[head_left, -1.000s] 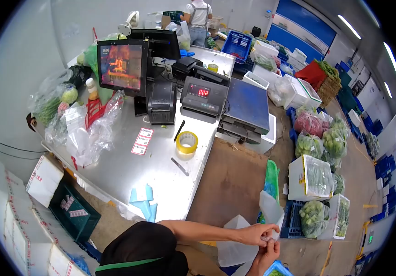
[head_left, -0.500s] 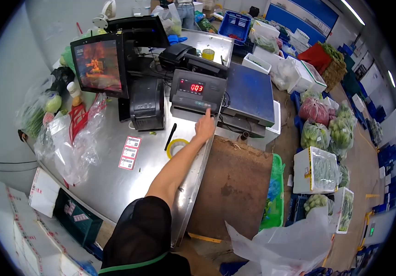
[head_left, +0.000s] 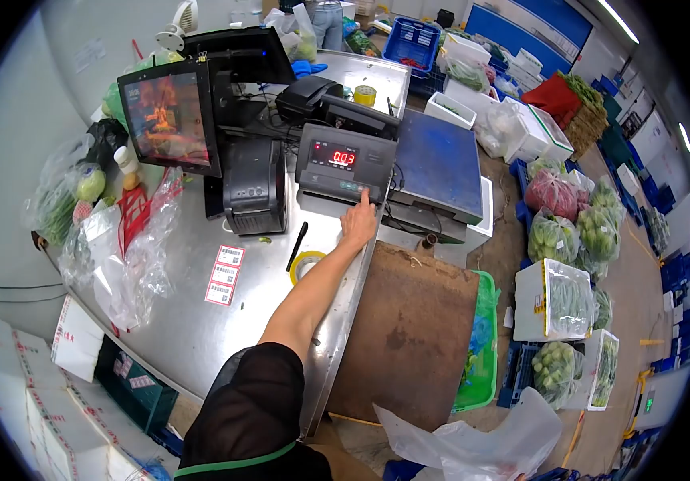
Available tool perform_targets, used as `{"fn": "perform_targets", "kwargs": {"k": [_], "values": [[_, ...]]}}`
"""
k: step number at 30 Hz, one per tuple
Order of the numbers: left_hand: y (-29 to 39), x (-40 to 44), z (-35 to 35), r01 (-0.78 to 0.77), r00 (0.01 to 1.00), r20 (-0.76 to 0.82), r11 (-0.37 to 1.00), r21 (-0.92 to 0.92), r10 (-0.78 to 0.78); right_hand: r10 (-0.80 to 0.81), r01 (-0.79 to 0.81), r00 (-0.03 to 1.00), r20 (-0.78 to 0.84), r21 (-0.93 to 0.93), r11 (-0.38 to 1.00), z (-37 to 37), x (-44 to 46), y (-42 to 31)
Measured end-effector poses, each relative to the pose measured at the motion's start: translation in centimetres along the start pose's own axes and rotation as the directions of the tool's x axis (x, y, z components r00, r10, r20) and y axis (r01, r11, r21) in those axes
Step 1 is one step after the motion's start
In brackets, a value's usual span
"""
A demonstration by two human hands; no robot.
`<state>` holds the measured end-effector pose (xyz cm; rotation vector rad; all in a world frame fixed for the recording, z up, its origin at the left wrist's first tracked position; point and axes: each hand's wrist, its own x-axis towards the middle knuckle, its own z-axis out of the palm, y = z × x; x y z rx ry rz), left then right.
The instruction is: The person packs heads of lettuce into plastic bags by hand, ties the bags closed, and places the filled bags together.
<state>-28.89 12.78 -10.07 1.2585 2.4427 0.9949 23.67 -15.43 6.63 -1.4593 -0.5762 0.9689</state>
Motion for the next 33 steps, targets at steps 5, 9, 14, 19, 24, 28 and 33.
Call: {"fn": "perform_targets", "kwargs": {"k": [5, 9, 14, 19, 24, 28, 33], "values": [[-0.4, -0.1, 0.1, 0.06, 0.998, 0.001, 0.998, -0.001, -0.06, 0.007, -0.007, 1.0, 0.016, -0.007, 1.0, 0.4, 0.0, -0.1], [0.3, -0.1, -1.0, 0.14, 0.987, 0.074, 0.99, 0.008, -0.14, 0.01, -0.01, 1.0, 0.022, -0.008, 1.0, 0.4, 0.1, -0.1], [0.3, 0.0, -1.0, 0.207, 0.978, 0.052, 0.975, -0.075, -0.203, 0.023, -0.023, 0.999, 0.033, -0.01, 1.0, 0.5, 0.1, -0.1], [2.6, -0.2, -1.5, 0.222, 0.975, 0.051, 0.959, -0.175, -0.216, 0.026, -0.026, 0.998, 0.051, -0.005, 1.0, -0.4, -0.1, -0.2], [15.9, -14.6, -8.6, -0.118, 0.588, 0.568, 0.756, -0.644, 0.576, -0.14, 0.143, 0.988, 0.059, -0.064, 0.988, 0.6, 0.2, -1.0], [20.1, -26.1, -9.2, -0.005, 0.195, 0.586, 0.599, -0.801, 0.786, -0.314, 0.389, 0.881, 0.354, -0.162, 0.907, 10.2, -2.0, -1.7], [19.2, -24.6, -7.0, 0.625, 0.203, 0.91, 0.668, -0.404, 0.361, -0.148, 0.046, 0.891, 0.43, 0.237, 0.97, 10.2, -0.5, 0.6]]}}
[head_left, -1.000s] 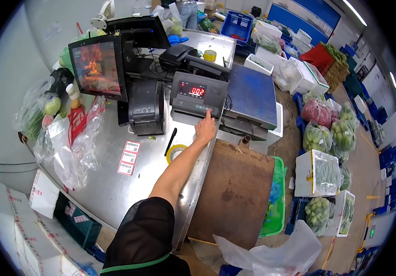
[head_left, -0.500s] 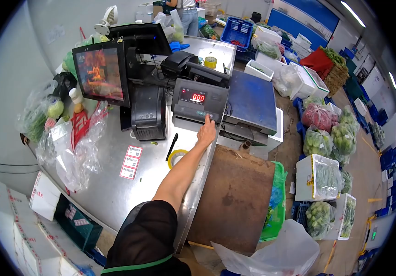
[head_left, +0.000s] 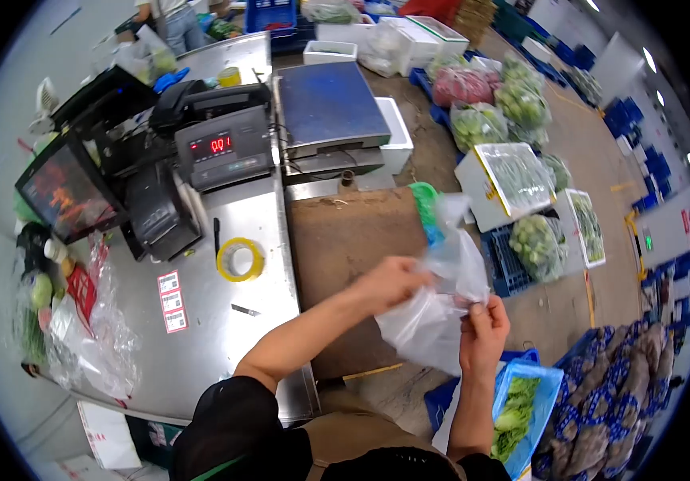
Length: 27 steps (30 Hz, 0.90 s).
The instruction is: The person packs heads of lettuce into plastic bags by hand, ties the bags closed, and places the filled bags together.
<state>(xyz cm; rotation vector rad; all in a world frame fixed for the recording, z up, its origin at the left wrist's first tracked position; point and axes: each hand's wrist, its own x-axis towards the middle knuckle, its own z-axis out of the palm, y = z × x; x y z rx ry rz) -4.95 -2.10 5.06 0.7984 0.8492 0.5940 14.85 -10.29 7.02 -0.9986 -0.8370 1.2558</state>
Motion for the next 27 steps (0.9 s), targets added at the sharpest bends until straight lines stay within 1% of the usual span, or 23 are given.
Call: {"fn": "perform_targets", "kwargs": {"k": [1, 2, 3, 5, 6, 7, 8, 9, 10, 12, 13, 14, 15, 16, 17, 18, 19, 20, 21, 22, 23, 25, 27], "values": [[-1.7, 1.3, -2.3, -0.063, 0.997, 0.014, 0.958, -0.28, 0.069, 0.024, -0.011, 0.997, -0.075, 0.164, 0.986, -0.9, 0.2, 0.2], [-1.2, 0.8, -3.2, -0.074, 0.997, -0.015, 0.858, -0.509, 0.077, 0.058, -0.009, 0.988, -0.142, 0.324, 0.946, -1.5, 0.3, 0.1], [-0.4, 0.2, -4.7, -0.069, 0.997, -0.076, 0.73, -0.68, 0.024, 0.18, -0.068, 0.972, -0.15, 0.551, 0.831, -0.7, 0.1, -1.1], [-0.7, 1.1, -9.5, -0.303, 0.909, -0.411, 0.556, -0.774, -0.076, 0.139, 0.007, 0.947, -0.291, 0.449, 0.894, -8.6, -0.4, 1.6], [-1.6, 2.3, -13.7, -0.419, 0.791, -0.571, 0.487, -0.766, -0.218, 0.14, 0.011, 0.94, -0.311, 0.438, 0.899, -11.1, -0.9, 2.0], [-1.7, 1.4, -16.8, -0.405, 0.859, -0.506, 0.503, -0.764, -0.075, 0.141, 0.015, 0.933, -0.331, 0.428, 0.904, -13.6, -1.3, 2.3], [2.3, -1.0, -12.8, -0.375, 0.824, -0.55, 0.593, -0.712, -0.14, 0.168, -0.007, 0.937, -0.308, 0.463, 0.886, -14.8, -1.9, 2.1], [0.6, 0.7, -14.7, -0.379, 0.849, -0.527, 0.653, -0.656, -0.037, 0.193, -0.031, 0.941, -0.279, 0.494, 0.869, -15.5, -2.2, 1.9], [-0.3, 1.4, -15.1, -0.394, 0.843, -0.536, 0.736, -0.551, 0.051, 0.152, 0.004, 0.938, -0.311, 0.449, 0.893, -15.8, -2.0, 1.8], [-0.5, 1.6, -13.8, -0.424, 0.794, -0.565, 0.871, -0.25, 0.225, 0.074, 0.074, 0.923, -0.377, 0.364, 0.929, -16.3, -1.7, 2.5], [0.2, 1.3, -12.3, -0.382, 0.797, -0.552, 0.912, -0.148, 0.244, 0.005, 0.063, 0.964, -0.266, 0.247, 0.967, -16.9, -0.9, 2.5], [0.9, 0.9, -10.8, -0.338, 0.8, -0.54, 0.94, -0.042, 0.263, -0.187, 0.128, 0.9, -0.393, -0.172, 0.977, -17.3, -1.1, 2.7], [1.2, 0.4, -9.5, -0.249, 0.834, -0.514, 0.968, -0.025, 0.201, -0.403, 0.111, 0.812, -0.422, -0.566, 0.817, -13.0, -1.1, 0.9], [1.7, 0.0, -8.1, -0.162, 0.861, -0.488, 0.987, 0.0, 0.141, -0.605, 0.024, 0.716, -0.349, -0.853, 0.521, -8.7, -1.1, -0.6], [1.8, 0.0, -5.5, -0.12, 0.87, -0.486, 0.992, -0.047, 0.082, -0.758, 0.211, 0.643, -0.111, -0.926, 0.314, -5.2, -1.5, -2.1], [1.4, 0.5, -3.9, -0.093, 0.894, -0.446, 0.992, -0.081, 0.047, -0.84, 0.366, 0.524, 0.139, -0.928, 0.074, -2.2, -2.2, -2.7], [1.0, 0.8, -2.6, -0.062, 0.914, -0.406, 0.992, -0.11, 0.012, -0.733, 0.611, 0.577, 0.361, -0.786, 0.094, -0.4, -2.8, -2.1], [0.8, 0.9, -1.8, -0.031, 0.932, -0.362, 0.99, -0.134, -0.019, -0.613, 0.798, 0.542, 0.575, -0.581, 0.161, 1.5, -3.2, -1.3], [0.9, 0.4, -0.9, 0.007, 0.953, -0.301, 0.993, -0.116, -0.042, -0.502, 0.791, 0.61, 0.613, -0.505, 0.345, 3.9, -2.2, 0.0], [1.2, -0.4, 0.3, 0.042, 0.969, -0.237, 0.994, -0.096, -0.064, -0.33, 0.625, 0.779, 0.533, -0.622, 0.471, 3.0, -0.6, 2.7], [1.1, -1.0, 1.1, 0.074, 0.982, -0.17, 0.994, -0.077, -0.086, -0.132, 0.423, 0.895, 0.426, -0.718, 0.552, 1.3, 1.5, 6.5], [-1.1, -1.4, 0.3, 0.097, 0.985, -0.159, 0.984, 0.146, -0.073, -0.071, 0.203, 0.979, 0.19, -0.901, 0.383, -3.2, 7.9, 10.5], [-1.3, -6.1, -1.4, 0.049, 0.99, 0.114, 0.961, 0.273, -0.083, -0.108, 0.049, 0.994, 0.023, -0.97, 0.238, -8.2, 12.9, 10.4]]}}
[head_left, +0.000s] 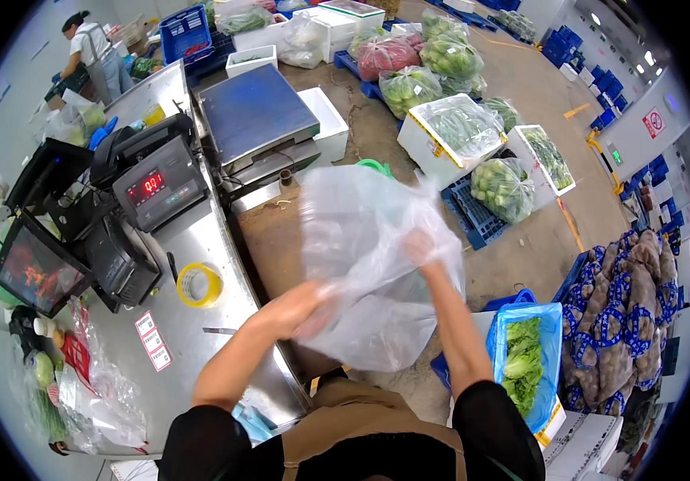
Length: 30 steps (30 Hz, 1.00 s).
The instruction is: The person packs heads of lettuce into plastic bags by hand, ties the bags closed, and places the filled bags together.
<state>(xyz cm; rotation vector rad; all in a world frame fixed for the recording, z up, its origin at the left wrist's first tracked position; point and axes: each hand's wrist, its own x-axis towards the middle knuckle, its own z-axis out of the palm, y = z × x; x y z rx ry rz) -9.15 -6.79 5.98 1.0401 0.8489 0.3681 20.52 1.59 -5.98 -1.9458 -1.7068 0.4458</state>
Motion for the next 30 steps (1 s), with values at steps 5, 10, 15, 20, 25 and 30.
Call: {"fn": "perform_targets", "kwargs": {"k": [5, 10, 15, 20, 25, 30], "values": [[-2.5, -10.4, -6.7, -0.204, 0.958, -0.262, 0.92, -0.333, 0.118, 0.178, -0.154, 0.981, 0.082, -0.233, 0.96, -4.8, 4.6, 7.9], [-0.2, -6.9, -5.3, -0.239, 0.904, -0.423, 0.895, -0.377, 0.063, -0.085, 0.189, 0.886, 0.457, -0.188, 0.964, 1.5, 3.3, 4.8], [-5.9, -2.0, -6.2, -0.051, 0.715, -0.63, 0.921, 0.387, 0.304, -0.611, 0.595, 0.464, 0.642, 0.285, 0.751, 4.9, -5.6, -6.0], [-1.3, -0.7, 0.2, -0.291, 0.713, -0.245, 0.595, 0.749, 0.657, -0.4, 0.328, 0.251, 0.881, 0.311, 0.892, 12.2, -11.9, -3.1], [-14.8, 17.2, -5.1, 0.016, 0.989, 0.037, 0.357, 0.934, -0.141, -0.278, 0.535, 0.043, 0.96, 0.213, 0.818, 9.4, -14.1, -7.1], [-14.6, 20.3, -18.5, 0.628, 0.757, -0.599, -0.038, 0.777, 0.259, 0.248, 0.58, -0.017, 0.969, -0.193, 0.792, 6.6, -15.6, -1.8]]}}
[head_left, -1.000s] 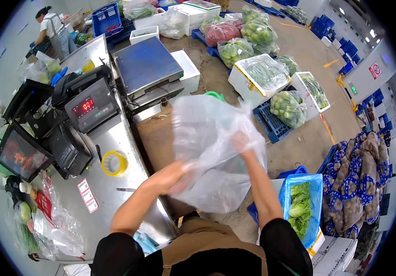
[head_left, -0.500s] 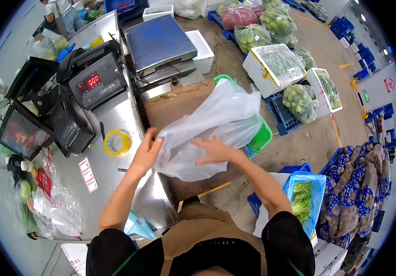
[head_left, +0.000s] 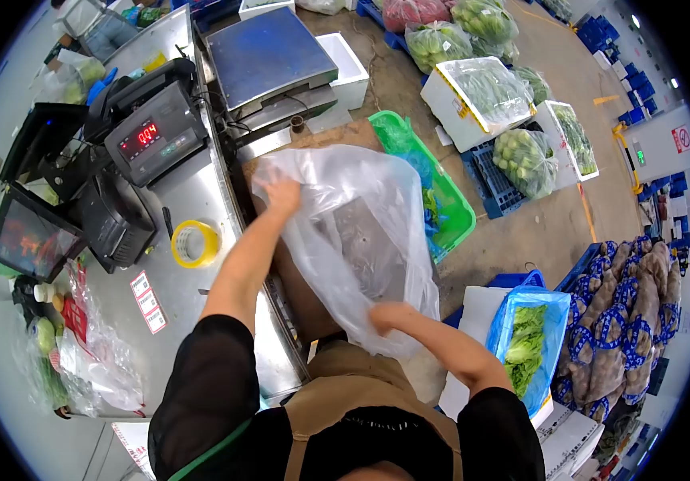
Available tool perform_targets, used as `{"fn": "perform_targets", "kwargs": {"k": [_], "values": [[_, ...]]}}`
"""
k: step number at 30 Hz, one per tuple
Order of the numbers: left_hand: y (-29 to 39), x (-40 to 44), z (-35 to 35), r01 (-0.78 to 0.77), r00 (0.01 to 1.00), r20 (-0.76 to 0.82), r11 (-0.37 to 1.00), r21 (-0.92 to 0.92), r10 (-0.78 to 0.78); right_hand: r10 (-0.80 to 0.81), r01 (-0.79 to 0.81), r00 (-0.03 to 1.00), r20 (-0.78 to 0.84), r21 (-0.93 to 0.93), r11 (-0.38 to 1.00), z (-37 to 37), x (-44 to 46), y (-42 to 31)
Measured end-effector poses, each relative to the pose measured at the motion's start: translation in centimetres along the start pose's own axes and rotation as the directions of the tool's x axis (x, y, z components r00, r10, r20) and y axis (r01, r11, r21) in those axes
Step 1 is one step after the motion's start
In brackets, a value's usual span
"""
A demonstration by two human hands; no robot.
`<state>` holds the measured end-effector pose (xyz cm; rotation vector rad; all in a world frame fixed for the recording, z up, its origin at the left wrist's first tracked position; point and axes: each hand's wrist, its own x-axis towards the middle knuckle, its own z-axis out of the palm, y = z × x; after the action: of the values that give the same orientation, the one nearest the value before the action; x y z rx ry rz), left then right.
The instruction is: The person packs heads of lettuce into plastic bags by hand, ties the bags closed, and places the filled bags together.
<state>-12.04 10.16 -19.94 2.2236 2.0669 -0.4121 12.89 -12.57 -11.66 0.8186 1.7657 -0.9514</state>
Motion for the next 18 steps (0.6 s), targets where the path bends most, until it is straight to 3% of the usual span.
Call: {"fn": "perform_targets", "kwargs": {"k": [1, 4, 6, 8, 9, 10, 11, 12, 13, 14, 15, 16, 17, 18], "values": [[-1.2, 1.2, -1.2, 0.015, 0.991, 0.131, 0.998, 0.053, -0.021, 0.021, -0.021, 0.999, -0.032, 0.01, 1.0, 1.3, 0.4, 1.4], [-1.1, -0.1, -5.9, -0.148, 0.988, 0.056, 0.985, 0.087, 0.143, 0.07, -0.07, 0.984, -0.162, 0.003, 0.998, 1.6, 0.0, 3.4], [2.2, -0.5, -1.6, -0.105, 0.983, -0.137, 0.989, 0.108, 0.119, 0.066, -0.083, 0.956, -0.287, -0.047, 0.995, 0.1, -0.5, 3.4], [5.4, -6.4, -1.7, -0.401, 0.85, -0.213, 0.853, 0.334, 0.483, 0.122, -0.162, 0.953, -0.276, -0.126, 0.979, -0.1, 2.3, 3.0], [5.9, -8.5, -1.5, -0.666, 0.723, -0.066, 0.719, 0.198, 0.687, 0.157, -0.206, 0.949, -0.272, -0.164, 0.965, -0.3, 3.6, 3.0], [6.7, -10.4, -1.5, -0.856, 0.517, 0.04, 0.517, 0.019, 0.855, 0.205, -0.243, 0.949, -0.24, -0.143, 0.96, -1.2, 4.1, 3.2], [7.2, -12.0, -2.2, -0.795, 0.534, 0.442, 0.606, -0.03, 0.721, 0.265, -0.291, 0.943, -0.202, -0.108, 0.951, -1.8, 4.4, 3.9], [6.9, -12.2, 0.9, -0.76, 0.511, 0.613, 0.65, -0.004, 0.602, 0.313, -0.345, 0.906, -0.285, -0.07, 0.936, -0.9, 6.4, 5.6], [5.2, -12.5, 1.8, -0.779, 0.511, 0.572, 0.626, -0.006, 0.641, 0.305, -0.342, 0.817, -0.489, 0.013, 0.939, 1.3, 9.9, 7.9], [5.0, -12.1, 0.7, -0.734, 0.485, 0.67, 0.678, -0.037, 0.562, 0.338, -0.339, 0.761, -0.554, 0.104, 0.935, 0.5, 8.4, 8.1], [4.0, -11.4, 2.6, -0.699, 0.524, 0.587, 0.705, -0.117, 0.617, 0.243, -0.134, 0.644, -0.726, 0.206, 0.969, 0.9, 7.8, 8.4], [2.6, -10.7, 5.2, -0.679, 0.573, 0.453, 0.705, -0.206, 0.683, 0.217, -0.064, 0.683, -0.698, 0.238, 0.969, -0.6, 6.2, 7.5], [1.7, -10.3, 4.8, -0.636, 0.527, 0.301, 0.604, -0.481, 0.795, 0.12, 0.044, 0.618, -0.777, 0.187, 0.981, -0.8, 5.1, 6.5], [1.8, -10.4, 3.6, -0.578, 0.549, 0.29, 0.606, -0.546, 0.784, 0.021, 0.105, 0.53, -0.848, 0.09, 0.99, -1.3, 2.7, 5.0]]}}
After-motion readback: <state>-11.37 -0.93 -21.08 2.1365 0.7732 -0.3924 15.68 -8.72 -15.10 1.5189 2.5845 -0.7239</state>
